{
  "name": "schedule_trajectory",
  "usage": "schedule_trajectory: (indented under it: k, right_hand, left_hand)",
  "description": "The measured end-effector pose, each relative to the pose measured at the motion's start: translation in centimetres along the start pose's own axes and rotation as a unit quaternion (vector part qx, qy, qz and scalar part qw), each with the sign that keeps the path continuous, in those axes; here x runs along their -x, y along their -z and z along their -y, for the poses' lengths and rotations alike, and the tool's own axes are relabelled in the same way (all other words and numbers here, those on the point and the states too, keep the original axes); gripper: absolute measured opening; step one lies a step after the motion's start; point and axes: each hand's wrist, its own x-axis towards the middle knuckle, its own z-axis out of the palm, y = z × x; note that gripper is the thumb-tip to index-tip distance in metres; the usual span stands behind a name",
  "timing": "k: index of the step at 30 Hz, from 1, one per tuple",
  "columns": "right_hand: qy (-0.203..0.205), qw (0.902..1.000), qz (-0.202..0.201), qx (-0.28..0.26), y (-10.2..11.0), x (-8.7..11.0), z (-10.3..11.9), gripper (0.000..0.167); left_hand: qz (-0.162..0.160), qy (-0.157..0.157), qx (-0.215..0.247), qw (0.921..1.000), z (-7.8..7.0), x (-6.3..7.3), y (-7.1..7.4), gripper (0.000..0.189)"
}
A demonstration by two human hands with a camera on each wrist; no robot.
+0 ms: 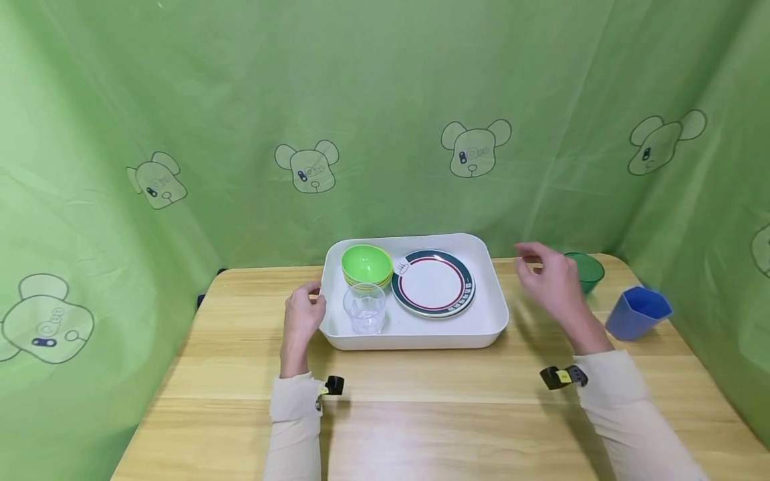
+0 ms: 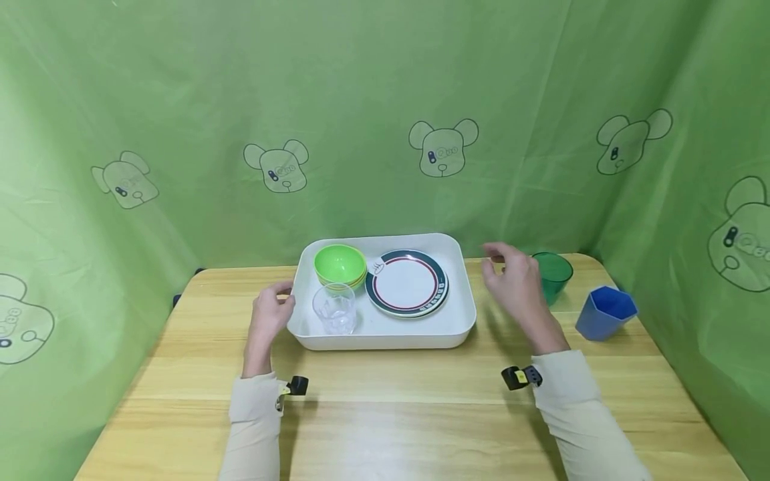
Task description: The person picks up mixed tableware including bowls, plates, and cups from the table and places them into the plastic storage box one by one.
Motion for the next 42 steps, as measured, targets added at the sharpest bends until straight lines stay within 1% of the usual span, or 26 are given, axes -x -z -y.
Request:
schedule_trajectory:
  k: [5, 10, 16, 23, 27, 34, 38, 42]
  right_hand:
    - [-0.002, 0.9998, 0.011, 0.015, 0.7, -0.4, -0.9, 0.032]
    - [0.006, 0.9994, 0.013, 0.031, 1.1, -0.7, -1.3, 0.032]
    - [0.006, 0.9979, 0.029, 0.057, 1.9, -1.2, -1.7, 0.033]
    - [-0.006, 0.9943, 0.044, 0.097, 3.3, -1.8, -2.6, 0.036]
    - [-0.015, 0.991, 0.059, 0.12, 3.9, -2.2, -3.2, 0.037]
    - [-0.038, 0.9879, 0.08, 0.127, 4.5, -2.6, -4.3, 0.041]
    - [-0.05, 0.9862, 0.085, 0.133, 4.9, -2.6, -5.0, 0.042]
    - [-0.059, 0.9846, 0.08, 0.144, 5.3, -2.6, -5.7, 0.042]
  left_hand:
    - [0.006, 0.004, 0.001, 1.0, 0.4, 0.0, 0.0, 0.041]
    - [0.008, 0.006, 0.008, 0.9999, 0.9, -0.1, 0.1, 0.043]
    - [0.012, 0.007, 0.007, 0.9999, 1.0, -0.1, 0.2, 0.044]
    - [0.021, 0.011, 0.001, 0.9997, 0.7, -0.1, 0.4, 0.045]
    - [0.022, 0.011, -0.003, 0.9997, 0.7, -0.1, 0.4, 0.046]
    - [0.026, 0.014, -0.003, 0.9996, 0.7, -0.2, 0.4, 0.046]
    - [0.027, 0.015, -0.004, 0.9995, 0.7, -0.3, 0.3, 0.045]
    - [0.022, 0.013, -0.006, 0.9997, 0.7, -0.3, 0.3, 0.045]
